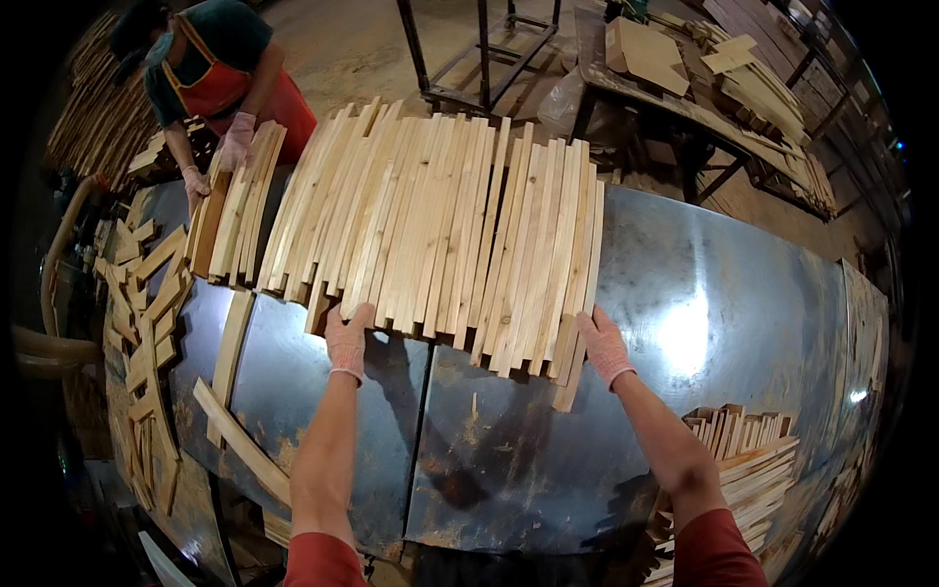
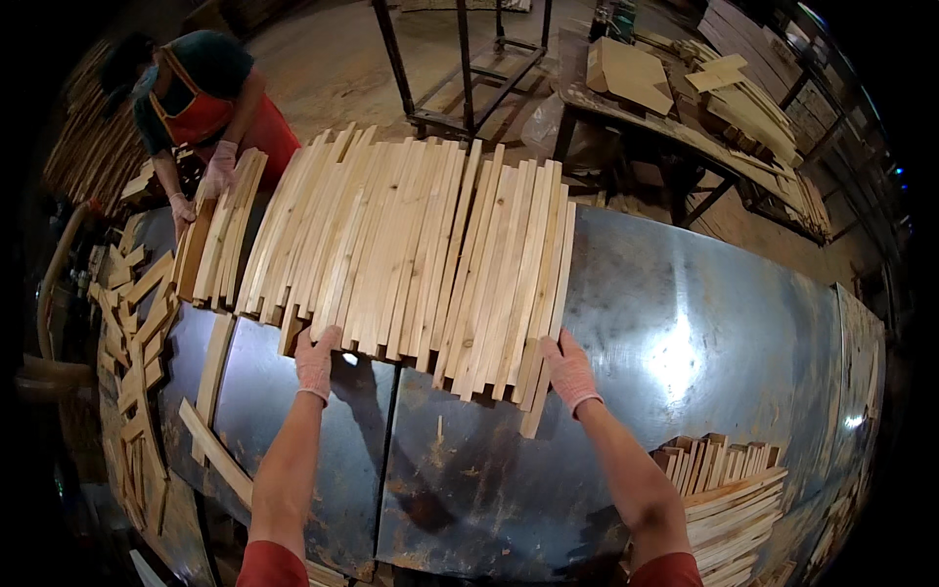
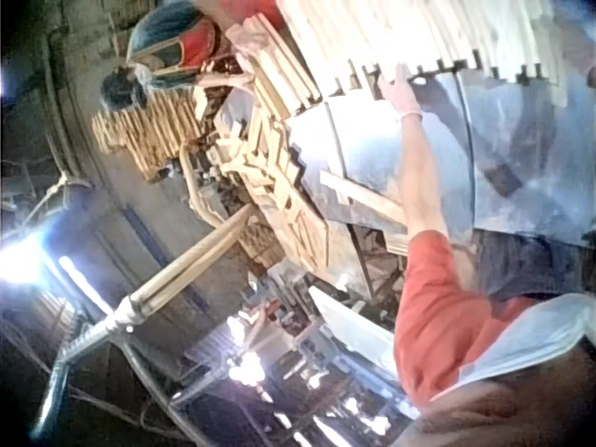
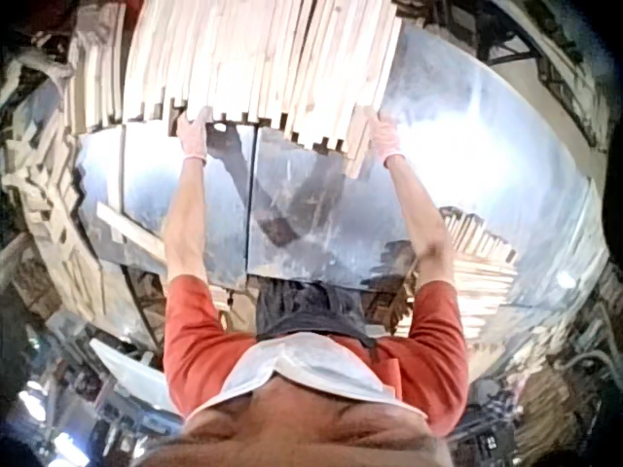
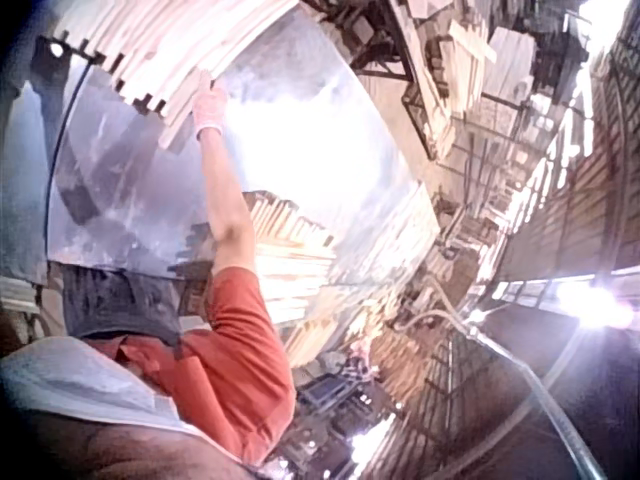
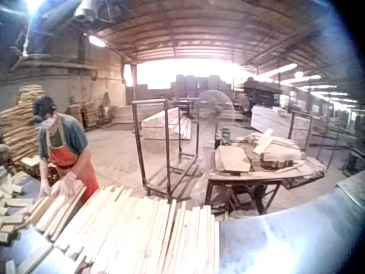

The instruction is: The person picks up stacks of wooden planks from a metal table and places them onto a conveyor belt. They repeatedly gather planks, align them, and transfer them to the belt, occasionally walking to retrieve more planks from a nearby pile.

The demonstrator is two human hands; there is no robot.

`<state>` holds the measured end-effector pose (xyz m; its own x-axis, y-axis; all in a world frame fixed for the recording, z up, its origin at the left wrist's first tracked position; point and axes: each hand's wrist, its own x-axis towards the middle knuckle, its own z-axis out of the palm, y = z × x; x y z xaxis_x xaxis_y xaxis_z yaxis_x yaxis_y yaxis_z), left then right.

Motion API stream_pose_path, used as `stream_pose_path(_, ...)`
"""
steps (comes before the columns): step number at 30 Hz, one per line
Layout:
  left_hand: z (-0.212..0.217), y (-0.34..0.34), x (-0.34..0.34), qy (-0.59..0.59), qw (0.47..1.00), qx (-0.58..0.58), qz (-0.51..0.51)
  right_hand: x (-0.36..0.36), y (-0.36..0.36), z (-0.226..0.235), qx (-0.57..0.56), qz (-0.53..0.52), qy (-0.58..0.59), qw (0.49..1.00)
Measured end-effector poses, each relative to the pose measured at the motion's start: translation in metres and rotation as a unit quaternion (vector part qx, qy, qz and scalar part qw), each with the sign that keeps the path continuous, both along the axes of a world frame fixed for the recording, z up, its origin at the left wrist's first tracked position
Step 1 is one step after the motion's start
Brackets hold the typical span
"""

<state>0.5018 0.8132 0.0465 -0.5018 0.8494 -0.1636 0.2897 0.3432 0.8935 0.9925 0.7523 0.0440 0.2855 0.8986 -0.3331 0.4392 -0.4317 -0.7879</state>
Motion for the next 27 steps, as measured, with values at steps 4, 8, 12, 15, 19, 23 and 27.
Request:
stream_pose_path(4,0.03,-0.025,0.014,-0.027,0.997,-0.019,-0.075,0.0,0.018,0.005,0.0,-0.07,-0.01,0.997)
stream_pose_path(8,0.075,-0.039,0.034,0.071,0.957,-0.211,-0.185,0.031,0.035,0.035,-0.079,-0.089,0.062,0.991)
stream_pose_path(12,0.085,0.019,0.07,0.029,0.973,-0.102,-0.204,0.036,0.067,0.041,-0.041,-0.089,-0.047,0.994)
stream_pose_path(15,0.066,0.057,0.103,0.147,0.978,-0.082,-0.121,0.025,0.084,0.028,-0.041,-0.124,-0.165,0.978)
stream_pose_path(19,0.061,0.051,0.111,0.256,0.953,-0.137,-0.084,0.024,0.081,0.02,-0.081,-0.124,-0.175,0.973)
stream_pose_path(23,0.071,0.021,0.109,0.25,0.951,-0.137,-0.118,0.023,0.046,0.025,-0.076,-0.124,-0.175,0.974)
stream_pose_path(27,0.075,-0.032,0.105,0.191,0.964,-0.127,-0.135,0.014,-0.022,0.03,-0.085,-0.14,-0.158,0.974)
